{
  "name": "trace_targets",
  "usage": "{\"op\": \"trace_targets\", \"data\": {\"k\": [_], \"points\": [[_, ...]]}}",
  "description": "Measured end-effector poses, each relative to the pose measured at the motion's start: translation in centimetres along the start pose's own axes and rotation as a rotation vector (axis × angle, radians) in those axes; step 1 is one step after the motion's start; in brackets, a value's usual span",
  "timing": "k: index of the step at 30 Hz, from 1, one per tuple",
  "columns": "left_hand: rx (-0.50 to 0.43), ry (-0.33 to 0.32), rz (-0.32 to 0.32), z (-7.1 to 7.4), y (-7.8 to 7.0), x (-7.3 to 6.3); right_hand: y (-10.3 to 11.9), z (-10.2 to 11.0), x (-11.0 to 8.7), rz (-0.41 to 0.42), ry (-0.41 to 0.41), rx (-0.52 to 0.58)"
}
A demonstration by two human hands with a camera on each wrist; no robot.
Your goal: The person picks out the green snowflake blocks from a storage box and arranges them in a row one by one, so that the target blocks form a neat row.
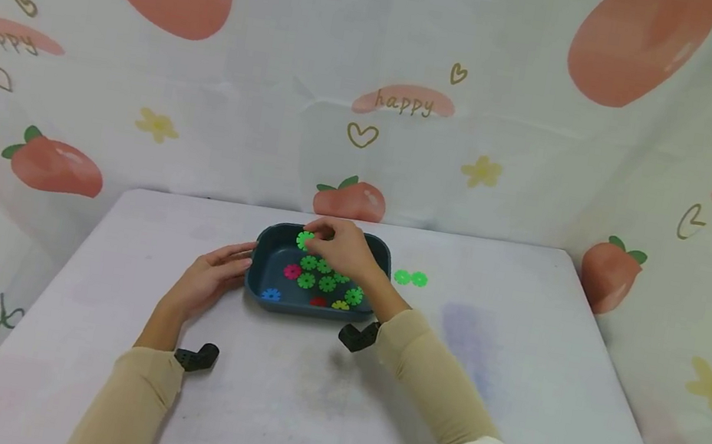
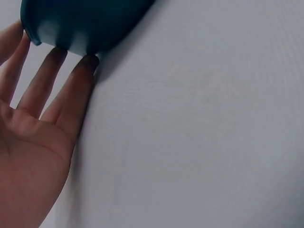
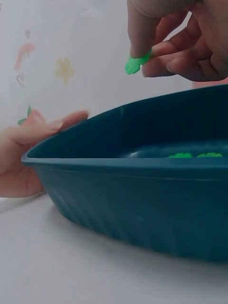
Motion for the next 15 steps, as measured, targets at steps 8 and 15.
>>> {"op": "trace_targets", "data": {"k": [8,15], "points": [[0.052,-0.011,-0.012,-0.4,-0.7,-0.2,-0.6,1.4,-1.2,0.015,-0.044,0.021],[0.087,-0.012,-0.015,-0.5,-0.4,-0.4,-1.7,3.1,-2.1,-0.018,-0.076,0.150]]}}
Point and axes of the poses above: each hand's wrist, its own x-axis towards the middle knuckle, its own z-axis out of the back of the hand, y = z × x, the point moved 3 cm from there along x, towards the middle knuckle, and after that the axes turned 5 degrees about -x, right-handed, at the moved point
